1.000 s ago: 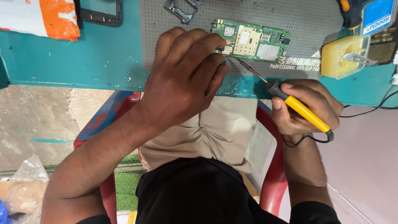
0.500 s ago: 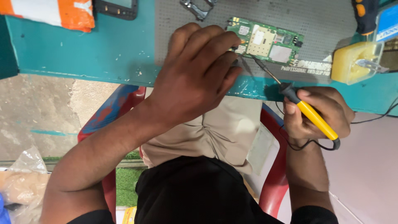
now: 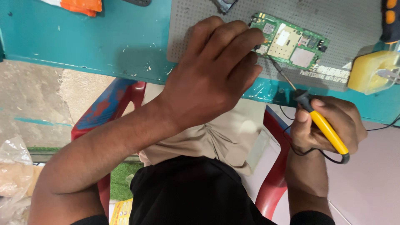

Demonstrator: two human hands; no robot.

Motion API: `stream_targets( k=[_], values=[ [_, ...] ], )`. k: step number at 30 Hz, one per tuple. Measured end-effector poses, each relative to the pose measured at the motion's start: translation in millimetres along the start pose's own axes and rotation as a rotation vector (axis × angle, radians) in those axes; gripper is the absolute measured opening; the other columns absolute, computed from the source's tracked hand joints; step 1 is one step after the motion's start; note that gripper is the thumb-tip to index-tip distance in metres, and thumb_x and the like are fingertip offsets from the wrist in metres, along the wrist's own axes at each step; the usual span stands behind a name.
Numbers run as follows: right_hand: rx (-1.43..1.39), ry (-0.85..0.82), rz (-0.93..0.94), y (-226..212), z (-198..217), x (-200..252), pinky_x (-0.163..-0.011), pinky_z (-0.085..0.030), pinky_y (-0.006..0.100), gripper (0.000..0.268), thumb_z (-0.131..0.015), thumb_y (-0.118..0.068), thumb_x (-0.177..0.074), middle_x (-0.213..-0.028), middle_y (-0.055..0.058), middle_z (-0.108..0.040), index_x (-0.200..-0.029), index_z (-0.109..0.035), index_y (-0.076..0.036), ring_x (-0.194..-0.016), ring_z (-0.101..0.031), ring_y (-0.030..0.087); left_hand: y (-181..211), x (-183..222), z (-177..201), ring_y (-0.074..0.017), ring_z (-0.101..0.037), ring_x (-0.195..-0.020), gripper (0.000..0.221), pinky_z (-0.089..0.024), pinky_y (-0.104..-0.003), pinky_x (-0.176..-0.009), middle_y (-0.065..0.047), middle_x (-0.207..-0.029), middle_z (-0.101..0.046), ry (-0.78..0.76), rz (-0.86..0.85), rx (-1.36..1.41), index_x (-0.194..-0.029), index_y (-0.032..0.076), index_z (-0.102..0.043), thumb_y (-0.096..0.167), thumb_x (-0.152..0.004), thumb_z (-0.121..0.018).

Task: The person solders a component onto a green circuit board while holding it steady with the other hand.

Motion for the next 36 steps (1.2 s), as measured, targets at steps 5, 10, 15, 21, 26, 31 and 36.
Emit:
stream_targets(
  k=[5,10,15,21,26,31,36],
  values=[
    [0.067,0.02,0.019,6.1,0.2,4.6,-0.071,-0.055,0.031,0.036,-0.084,-0.034,-0.107,-0.096,0.016,-0.072,-0.11,-0.066,-0.002,-0.079,-0.071,0.025,-0.6,3.7,-4.4,-0.0328,-0.05,-0.13,0.016,-0.042,-0.052,-0.11,-0.018,-0.136,-0.054,-0.015,0.032,0.018,-0.106,-0.009,-0.067,0.006,-0.101,-0.068],
    [0.068,0.025,0.009,8.5,1.8,9.8,-0.073,-0.055,0.03,0.039,-0.083,-0.038,-0.109,-0.098,0.016,-0.072,-0.114,-0.067,-0.003,-0.081,-0.07,0.024,-1.1,4.7,-5.7,-0.0329,-0.05,-0.13,0.012,-0.043,-0.053,-0.11,-0.018,-0.137,-0.054,-0.022,0.056,0.031,-0.106,-0.009,-0.067,0.003,-0.102,-0.066],
    [0.059,0.034,-0.015,7.6,2.0,11.8,-0.072,-0.052,0.03,0.04,-0.083,-0.039,-0.11,-0.1,0.015,-0.072,-0.116,-0.064,-0.005,-0.082,-0.069,0.024,-2.2,3.2,-8.8,-0.0324,-0.051,-0.129,0.013,-0.043,-0.052,-0.109,-0.017,-0.137,-0.054,-0.018,0.082,0.042,-0.107,-0.01,-0.067,0.001,-0.1,-0.065],
    [0.019,0.033,-0.06,5.5,-0.1,9.5,-0.072,-0.054,0.029,0.039,-0.081,-0.039,-0.11,-0.099,0.014,-0.071,-0.115,-0.063,-0.004,-0.08,-0.069,0.022,-1.9,3.8,-9.8,-0.0316,-0.05,-0.129,0.01,-0.043,-0.05,-0.109,-0.016,-0.137,-0.052,-0.023,0.099,0.049,-0.106,-0.011,-0.065,-0.002,-0.101,-0.064],
    [0.019,0.041,-0.038,7.4,-3.6,9.0,-0.072,-0.054,0.029,0.039,-0.081,-0.038,-0.11,-0.098,0.014,-0.071,-0.114,-0.063,-0.004,-0.08,-0.07,0.022,-2.0,6.2,-13.2,-0.0325,-0.049,-0.13,0.011,-0.042,-0.05,-0.11,-0.017,-0.139,-0.051,-0.032,0.107,0.046,-0.106,-0.012,-0.066,-0.003,-0.1,-0.063],
    [0.013,0.042,-0.028,8.9,-5.6,7.8,-0.072,-0.054,0.029,0.038,-0.081,-0.038,-0.11,-0.098,0.015,-0.071,-0.114,-0.064,-0.004,-0.08,-0.07,0.023,-1.0,7.3,-14.1,-0.0324,-0.049,-0.131,0.016,-0.041,-0.049,-0.108,-0.019,-0.14,-0.05,-0.026,0.11,0.033,-0.108,-0.015,-0.066,-0.003,-0.097,-0.061],
    [0.015,0.045,-0.026,9.2,-6.0,8.1,-0.072,-0.055,0.03,0.038,-0.082,-0.037,-0.11,-0.097,0.015,-0.071,-0.113,-0.064,-0.004,-0.08,-0.07,0.023,-1.8,7.6,-13.0,-0.0318,-0.05,-0.129,0.018,-0.042,-0.048,-0.106,-0.019,-0.139,-0.05,-0.024,0.112,0.035,-0.11,-0.016,-0.065,-0.004,-0.096,-0.06]
  ],
)
Point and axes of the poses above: each hand's wrist, its own x-axis away from the middle knuckle, its own z-axis out of the back of the hand, y = z × x, the point moved 3 cm from there along -x, towards the middle knuckle
